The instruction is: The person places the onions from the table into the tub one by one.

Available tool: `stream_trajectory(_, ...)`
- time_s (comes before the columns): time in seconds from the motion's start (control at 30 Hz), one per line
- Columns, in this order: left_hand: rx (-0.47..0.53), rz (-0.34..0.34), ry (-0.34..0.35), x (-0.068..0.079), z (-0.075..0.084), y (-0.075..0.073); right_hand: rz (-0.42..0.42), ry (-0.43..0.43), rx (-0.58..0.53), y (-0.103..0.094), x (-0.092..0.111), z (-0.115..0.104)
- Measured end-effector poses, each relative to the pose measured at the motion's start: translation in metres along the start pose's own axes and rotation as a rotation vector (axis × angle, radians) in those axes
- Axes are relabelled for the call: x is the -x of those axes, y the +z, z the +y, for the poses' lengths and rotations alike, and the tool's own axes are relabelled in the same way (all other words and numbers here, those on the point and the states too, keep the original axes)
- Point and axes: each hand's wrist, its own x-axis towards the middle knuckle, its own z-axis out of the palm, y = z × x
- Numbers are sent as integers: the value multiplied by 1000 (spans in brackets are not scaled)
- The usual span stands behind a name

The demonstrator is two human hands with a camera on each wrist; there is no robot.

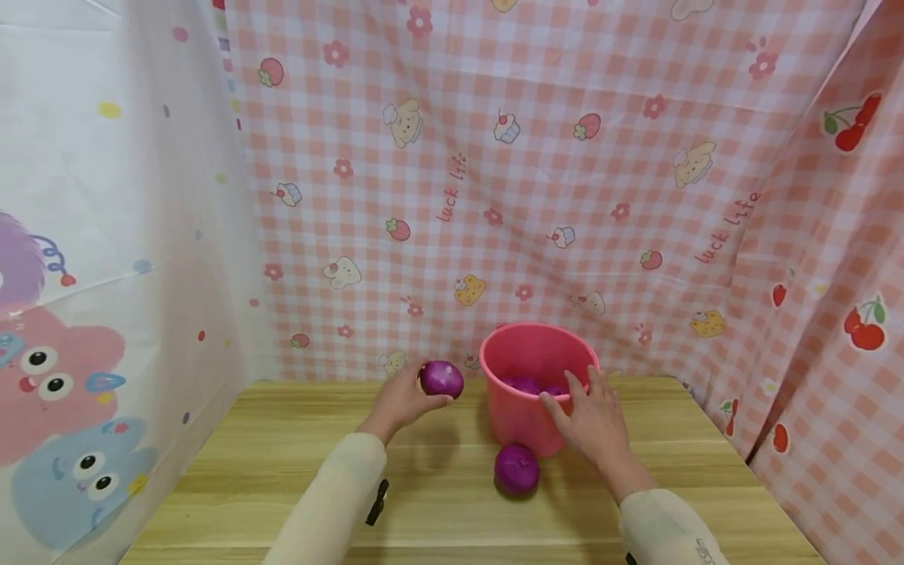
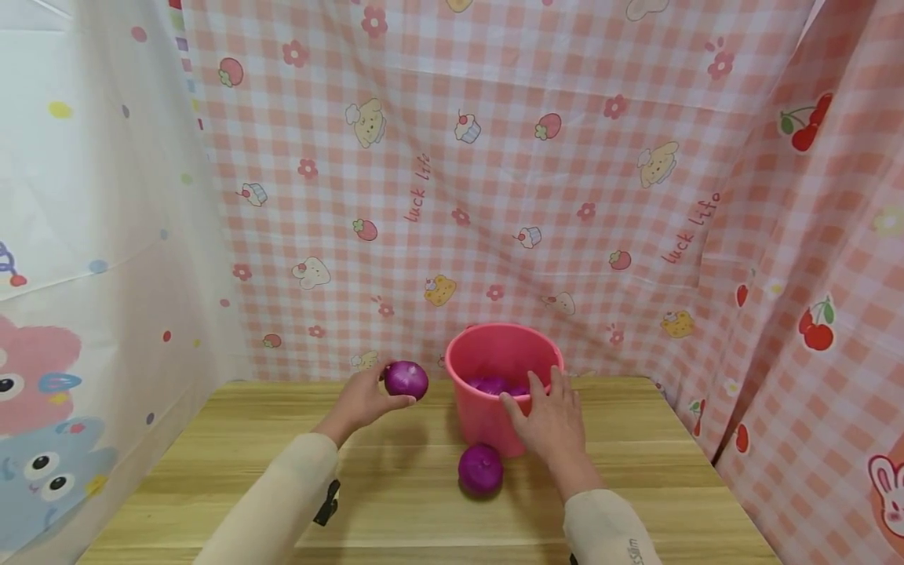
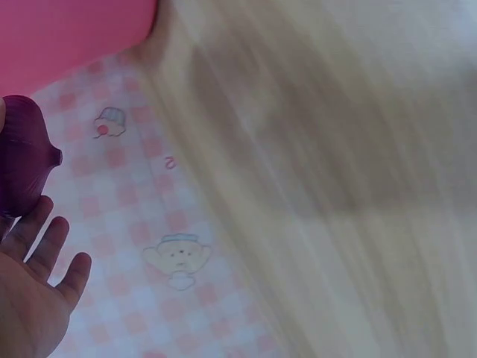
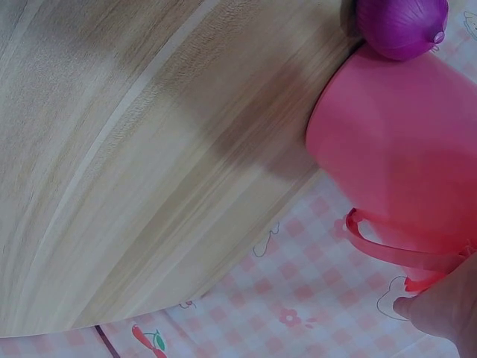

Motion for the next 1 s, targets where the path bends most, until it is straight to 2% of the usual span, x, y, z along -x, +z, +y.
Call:
stream_trajectory(0.23,26,45,1,-11,17,-10,-3,1,1,1,0,2)
stream_trajectory(0.43,9,62,14,-20,33,-15,-8,3,-3,1,0,1)
stream_trajectory(0.6,22,66,49,-28,48,-17,-22,14,-7,1,0,1)
stream_trajectory(0.77,34,45,60,-35,63,-14,-28,20,-7,0,0,1)
stream_trajectory(1.0,30,23,61,-43,81,-2,-21,11,3,1,0,0)
